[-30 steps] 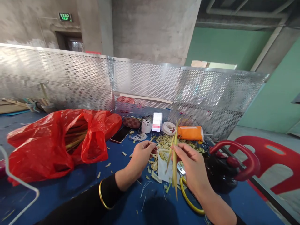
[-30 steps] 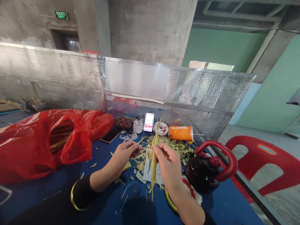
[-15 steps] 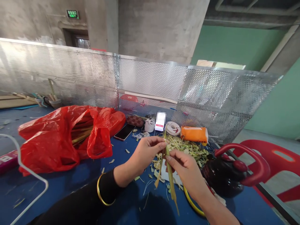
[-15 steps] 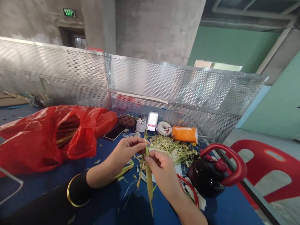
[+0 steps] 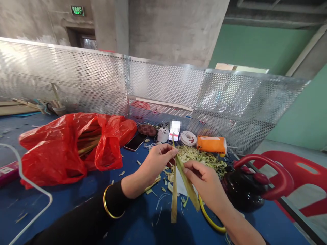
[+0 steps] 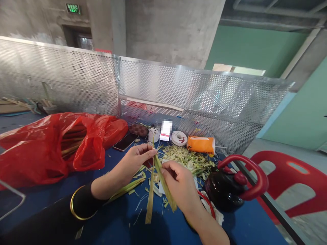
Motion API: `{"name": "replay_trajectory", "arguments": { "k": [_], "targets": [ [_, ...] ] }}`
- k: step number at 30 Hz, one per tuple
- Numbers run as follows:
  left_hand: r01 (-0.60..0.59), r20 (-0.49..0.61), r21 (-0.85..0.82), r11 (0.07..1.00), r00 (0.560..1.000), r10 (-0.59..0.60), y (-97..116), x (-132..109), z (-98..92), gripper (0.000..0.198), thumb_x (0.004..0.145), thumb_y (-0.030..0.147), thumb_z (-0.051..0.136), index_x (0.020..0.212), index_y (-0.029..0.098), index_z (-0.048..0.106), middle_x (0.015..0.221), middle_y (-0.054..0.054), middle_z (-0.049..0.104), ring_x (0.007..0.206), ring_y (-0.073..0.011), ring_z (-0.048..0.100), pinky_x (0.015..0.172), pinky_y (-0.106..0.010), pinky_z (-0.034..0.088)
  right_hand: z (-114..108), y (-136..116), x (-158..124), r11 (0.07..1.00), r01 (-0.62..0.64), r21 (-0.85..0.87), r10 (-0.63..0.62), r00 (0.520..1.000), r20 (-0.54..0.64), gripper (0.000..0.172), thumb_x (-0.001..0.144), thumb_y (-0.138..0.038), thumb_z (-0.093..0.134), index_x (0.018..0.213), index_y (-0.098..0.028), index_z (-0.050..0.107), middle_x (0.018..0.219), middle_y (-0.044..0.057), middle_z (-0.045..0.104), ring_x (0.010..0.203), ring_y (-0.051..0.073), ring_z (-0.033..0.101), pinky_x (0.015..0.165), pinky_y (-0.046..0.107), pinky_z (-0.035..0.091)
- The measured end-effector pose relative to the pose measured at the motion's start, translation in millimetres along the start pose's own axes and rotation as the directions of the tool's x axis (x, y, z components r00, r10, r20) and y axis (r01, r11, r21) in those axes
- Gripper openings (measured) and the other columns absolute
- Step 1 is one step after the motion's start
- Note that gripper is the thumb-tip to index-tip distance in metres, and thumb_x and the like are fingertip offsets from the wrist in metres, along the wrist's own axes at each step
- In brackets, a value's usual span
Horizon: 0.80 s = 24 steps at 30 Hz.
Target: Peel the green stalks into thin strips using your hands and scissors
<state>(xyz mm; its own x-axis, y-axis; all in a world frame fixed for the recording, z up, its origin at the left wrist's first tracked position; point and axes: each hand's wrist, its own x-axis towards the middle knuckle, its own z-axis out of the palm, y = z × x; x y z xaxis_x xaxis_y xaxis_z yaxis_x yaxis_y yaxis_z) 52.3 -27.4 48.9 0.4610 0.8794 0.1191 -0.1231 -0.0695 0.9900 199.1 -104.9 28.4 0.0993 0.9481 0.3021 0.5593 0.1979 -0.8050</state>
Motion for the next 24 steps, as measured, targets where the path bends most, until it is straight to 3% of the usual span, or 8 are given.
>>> {"name": "replay_trajectory", "arguments": {
  "k": [9, 15, 20, 24],
  "targets": [
    [-0.008, 0.024, 0.070, 0.998, 1.000, 0.007, 2.6, 1.7, -0.7, 0.016, 0.080, 0.024, 0.057, 0.066, 0.016, 0.053, 0.054, 0.005, 0.053, 0.045, -0.0066, 0.048, 0.050, -0.020, 0.037, -2.0, 2.1, 0.1, 0.992, 0.009, -0.126, -0.012, 1.000, -0.022, 0.021, 0.088, -0.032, 0.046, 0.071, -0.021, 0.053, 0.062, -0.002, 0.048, 0.058, 0.014, 0.043, 0.054, 0.024, 0.033],
    [-0.027, 0.036, 0.118, 0.993, 0.999, 0.023, 1.8, 2.4, -0.1, 0.018, 0.079, 0.022, 0.057, 0.062, 0.015, 0.054, 0.051, 0.004, 0.052, 0.047, -0.0076, 0.048, 0.051, -0.021, 0.037, -3.5, 7.3, -2.4, 0.952, 0.110, -0.284, -0.141, 0.986, -0.090, 0.025, 0.091, -0.033, 0.045, 0.070, -0.021, 0.050, 0.066, 0.000, 0.054, 0.061, 0.015, 0.049, 0.058, 0.026, 0.034],
    [0.043, 0.067, 0.033, 0.999, 0.997, -0.045, -1.6, 3.6, -1.4, 0.019, 0.078, 0.028, 0.059, 0.064, 0.016, 0.054, 0.054, 0.003, 0.053, 0.049, -0.0088, 0.052, 0.055, -0.022, 0.041, -4.3, 5.2, -2.8, 0.992, -0.011, -0.128, -0.003, 0.994, -0.111, 0.028, 0.093, -0.039, 0.040, 0.071, -0.021, 0.046, 0.057, -0.004, 0.046, 0.051, 0.012, 0.043, 0.052, 0.024, 0.033],
    [0.098, 0.082, -0.007, 0.995, 0.992, -0.097, -5.7, 3.2, -0.9, 0.018, 0.076, 0.031, 0.062, 0.070, 0.016, 0.056, 0.059, 0.002, 0.056, 0.052, -0.0101, 0.056, 0.059, -0.024, 0.045, -3.6, 2.8, 0.6, 0.997, -0.071, 0.043, 0.072, 0.997, -0.003, 0.024, 0.088, -0.041, 0.049, 0.076, -0.020, 0.050, 0.059, -0.006, 0.038, 0.052, 0.010, 0.035, 0.048, 0.022, 0.029]
  ]
}}
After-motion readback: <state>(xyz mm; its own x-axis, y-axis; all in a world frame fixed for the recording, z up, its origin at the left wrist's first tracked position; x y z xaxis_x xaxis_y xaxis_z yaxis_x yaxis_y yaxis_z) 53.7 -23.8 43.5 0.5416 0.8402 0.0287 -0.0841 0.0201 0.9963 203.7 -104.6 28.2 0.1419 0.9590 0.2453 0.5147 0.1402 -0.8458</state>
